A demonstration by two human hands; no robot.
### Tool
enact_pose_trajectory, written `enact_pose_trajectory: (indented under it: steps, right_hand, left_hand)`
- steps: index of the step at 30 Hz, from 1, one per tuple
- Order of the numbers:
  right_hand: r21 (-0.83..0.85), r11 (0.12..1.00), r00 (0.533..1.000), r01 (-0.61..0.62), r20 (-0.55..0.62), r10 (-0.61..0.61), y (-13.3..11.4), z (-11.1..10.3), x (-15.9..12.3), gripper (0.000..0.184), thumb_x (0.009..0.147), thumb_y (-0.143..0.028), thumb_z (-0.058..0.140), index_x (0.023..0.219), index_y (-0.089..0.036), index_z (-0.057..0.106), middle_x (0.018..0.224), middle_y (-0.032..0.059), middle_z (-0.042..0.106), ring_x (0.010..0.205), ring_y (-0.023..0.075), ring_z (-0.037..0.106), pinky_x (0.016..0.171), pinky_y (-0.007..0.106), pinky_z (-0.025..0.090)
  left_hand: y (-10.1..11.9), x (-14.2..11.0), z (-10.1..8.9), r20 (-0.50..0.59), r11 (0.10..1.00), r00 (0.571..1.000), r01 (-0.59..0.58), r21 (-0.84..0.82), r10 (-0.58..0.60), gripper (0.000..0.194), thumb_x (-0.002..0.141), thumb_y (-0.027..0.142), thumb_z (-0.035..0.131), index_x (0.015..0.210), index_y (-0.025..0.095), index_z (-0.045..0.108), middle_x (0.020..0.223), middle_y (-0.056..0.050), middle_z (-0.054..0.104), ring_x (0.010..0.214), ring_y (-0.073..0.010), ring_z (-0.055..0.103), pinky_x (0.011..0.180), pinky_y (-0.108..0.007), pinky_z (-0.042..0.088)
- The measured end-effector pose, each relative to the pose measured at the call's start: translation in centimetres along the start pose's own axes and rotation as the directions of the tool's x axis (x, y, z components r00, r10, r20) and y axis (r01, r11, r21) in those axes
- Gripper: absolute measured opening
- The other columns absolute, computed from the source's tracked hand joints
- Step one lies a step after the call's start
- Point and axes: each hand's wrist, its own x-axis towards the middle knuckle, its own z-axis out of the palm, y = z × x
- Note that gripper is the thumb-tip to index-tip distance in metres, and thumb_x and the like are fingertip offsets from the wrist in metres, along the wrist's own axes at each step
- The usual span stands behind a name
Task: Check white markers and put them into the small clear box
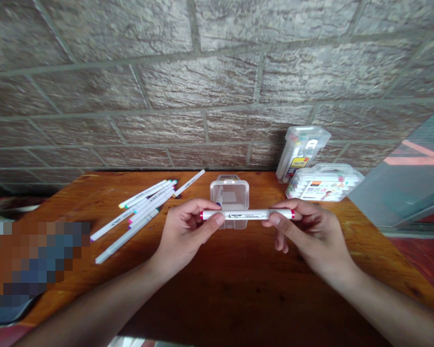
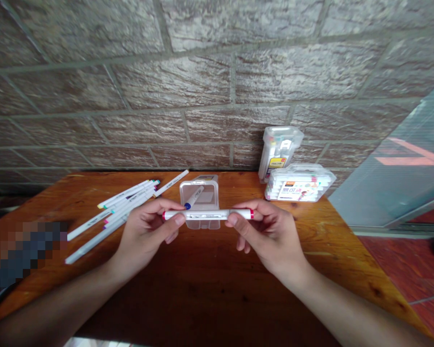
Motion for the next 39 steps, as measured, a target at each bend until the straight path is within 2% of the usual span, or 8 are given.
enact_pose_trajectory:
  steps: [4, 13, 15, 20, 23, 28, 33, 39]
  right_hand:
    - [-0.044, 0.999, 1.0, -0.013, -0.003, 0.013, 0.14, 0.1, -0.04, 0.022, 0.086, -0.034, 0.089, 0.089, -0.018, 0.074, 0.052, -0.0011, 0.07, 0.038, 0.0101, 0.063, 0.039, 0.015, 0.051]
    - [-0.031, 0.998, 0.999, -0.05, 0.012, 0.05, 0.04, 0.13, -0.09, 0.025, 0.086, -0.036, 0.088, 0.091, -0.018, 0.073, 0.052, -0.0007, 0.07, 0.039, 0.0108, 0.063, 0.04, 0.016, 0.051]
    - [-0.019, 0.998, 0.998, -0.064, 0.016, 0.064, -0.03, 0.11, -0.08, 0.026, 0.088, -0.039, 0.087, 0.092, -0.017, 0.074, 0.051, -0.0005, 0.069, 0.039, 0.0114, 0.062, 0.04, 0.017, 0.051]
    - [0.073, 0.995, 0.997, -0.074, 0.011, 0.074, 0.1, -0.01, -0.08, 0.026, 0.092, -0.042, 0.083, 0.102, -0.019, 0.077, 0.068, 0.0035, 0.078, 0.041, 0.0128, 0.064, 0.04, 0.022, 0.052]
    - [0.082, 0.993, 0.996, -0.083, 0.021, 0.082, 0.23, -0.13, -0.11, 0.025, 0.094, -0.041, 0.08, 0.107, -0.02, 0.079, 0.06, 0.0016, 0.074, 0.041, 0.014, 0.063, 0.041, 0.023, 0.052]
    - [0.075, 0.996, 0.998, -0.053, 0.024, 0.052, 0.05, -0.13, -0.18, 0.023, 0.093, -0.039, 0.082, 0.103, -0.019, 0.08, 0.069, 0.0044, 0.079, 0.041, 0.0126, 0.064, 0.039, 0.022, 0.052]
    - [0.026, 0.999, 0.999, -0.044, 0.023, 0.044, -0.05, 0.06, -0.14, 0.021, 0.089, -0.035, 0.086, 0.1, -0.018, 0.079, 0.052, -0.0004, 0.071, 0.038, 0.0124, 0.063, 0.038, 0.019, 0.05]
    - [0.017, 0.999, 0.999, -0.046, 0.013, 0.046, 0.07, 0.15, -0.15, 0.026, 0.084, -0.034, 0.09, 0.1, -0.018, 0.078, 0.05, -0.0017, 0.069, 0.036, 0.0125, 0.062, 0.036, 0.019, 0.05]
  left_hand:
    - [-0.03, 0.0, 0.2, 0.008, 0.998, 0.999, -0.045, 0.045, 0.045, 0.011, 0.087, 0.023, 0.083, 0.091, 0.015, 0.077, 0.056, 0.005, 0.06, 0.045, -0.0064, 0.048, 0.044, -0.018, 0.037]
    - [-0.03, -0.18, 0.34, 0.036, 0.999, 0.999, 0.036, -0.013, -0.035, 0.018, 0.089, 0.03, 0.082, 0.095, 0.016, 0.073, 0.055, 0.006, 0.058, 0.043, -0.0068, 0.049, 0.042, -0.016, 0.037]
    - [0.05, -0.15, 0.32, 0.035, 0.999, 0.998, 0.043, -0.006, -0.042, 0.02, 0.09, 0.032, 0.082, 0.097, 0.015, 0.074, 0.056, 0.004, 0.06, 0.043, -0.0073, 0.05, 0.042, -0.017, 0.038]
    - [0.1, -0.04, 0.25, 0.03, 0.998, 0.998, 0.049, -0.03, -0.048, 0.026, 0.093, 0.038, 0.079, 0.102, 0.014, 0.077, 0.068, -0.003, 0.071, 0.045, -0.008, 0.052, 0.045, -0.02, 0.04]
    - [-0.02, -0.08, 0.13, 0.02, 0.998, 0.999, 0.05, -0.047, -0.05, 0.028, 0.094, 0.04, 0.078, 0.103, 0.014, 0.078, 0.071, -0.005, 0.074, 0.045, -0.0083, 0.052, 0.046, -0.021, 0.04]
    - [-0.12, -0.12, 0.0, 0.022, 0.998, 0.999, 0.039, -0.047, -0.038, 0.027, 0.092, 0.039, 0.079, 0.103, 0.014, 0.078, 0.064, -0.002, 0.069, 0.044, -0.0082, 0.051, 0.045, -0.02, 0.039]
    - [0.07, -0.05, 0.24, 0.028, 0.999, 0.999, 0.037, -0.037, -0.036, 0.021, 0.089, 0.031, 0.083, 0.1, 0.014, 0.077, 0.054, 0.004, 0.059, 0.043, -0.0074, 0.048, 0.043, -0.017, 0.036]
    - [0.17, -0.1, 0.39, 0.016, 0.997, 0.999, 0.035, -0.065, -0.034, 0.02, 0.082, 0.024, 0.087, 0.096, 0.014, 0.077, 0.055, 0.005, 0.059, 0.044, -0.0068, 0.049, 0.043, -0.017, 0.038]
